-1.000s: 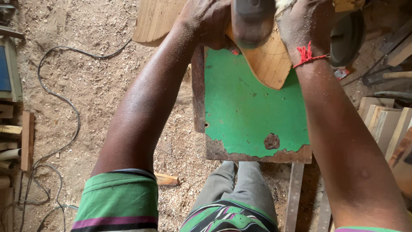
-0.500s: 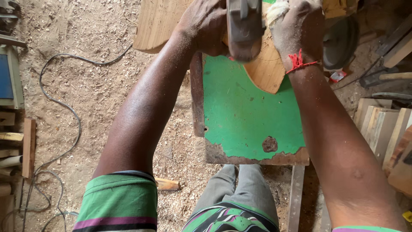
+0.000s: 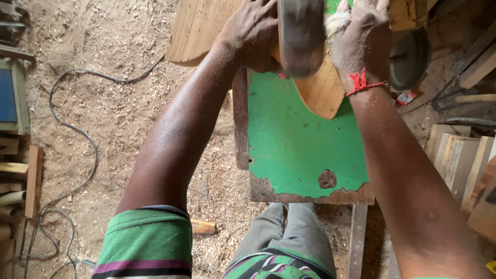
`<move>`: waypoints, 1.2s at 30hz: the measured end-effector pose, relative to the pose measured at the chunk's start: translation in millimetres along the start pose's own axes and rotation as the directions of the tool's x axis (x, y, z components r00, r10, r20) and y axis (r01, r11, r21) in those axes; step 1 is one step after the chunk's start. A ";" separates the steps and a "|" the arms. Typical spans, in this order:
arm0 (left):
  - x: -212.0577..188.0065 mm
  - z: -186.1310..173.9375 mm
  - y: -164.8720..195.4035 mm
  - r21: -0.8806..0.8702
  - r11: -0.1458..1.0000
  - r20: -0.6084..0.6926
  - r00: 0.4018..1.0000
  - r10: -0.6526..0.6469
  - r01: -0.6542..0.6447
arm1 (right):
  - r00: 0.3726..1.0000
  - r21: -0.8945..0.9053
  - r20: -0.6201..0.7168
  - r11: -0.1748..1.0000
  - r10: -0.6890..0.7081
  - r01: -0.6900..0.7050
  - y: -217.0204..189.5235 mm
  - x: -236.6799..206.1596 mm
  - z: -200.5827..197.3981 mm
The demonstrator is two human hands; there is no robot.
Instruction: The person uses a vertical spindle sander to shape the curved edge of a wooden piece. They hold the wood with both hands, guiding it against the rotating spindle to smooth and refine the contour.
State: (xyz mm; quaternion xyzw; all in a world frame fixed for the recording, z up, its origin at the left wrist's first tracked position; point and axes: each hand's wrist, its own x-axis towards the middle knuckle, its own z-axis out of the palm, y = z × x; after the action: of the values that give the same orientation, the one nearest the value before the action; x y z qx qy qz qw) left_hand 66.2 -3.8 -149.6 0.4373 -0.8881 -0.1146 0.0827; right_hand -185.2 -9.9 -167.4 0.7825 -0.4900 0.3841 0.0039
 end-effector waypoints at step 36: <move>-1.7 17.6 -17.7 0.271 0.947 -0.076 0.977 0.197 -0.170 | 0.996 0.009 0.016 0.996 0.089 -0.089 -18.0 -5.1 -6.0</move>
State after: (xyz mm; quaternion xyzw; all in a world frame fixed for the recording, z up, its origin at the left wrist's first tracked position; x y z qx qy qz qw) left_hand 76.2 -10.6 -171.4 0.3650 -0.9269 0.0351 0.0796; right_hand -176.2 5.6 -159.6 0.7629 -0.5224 0.3803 -0.0208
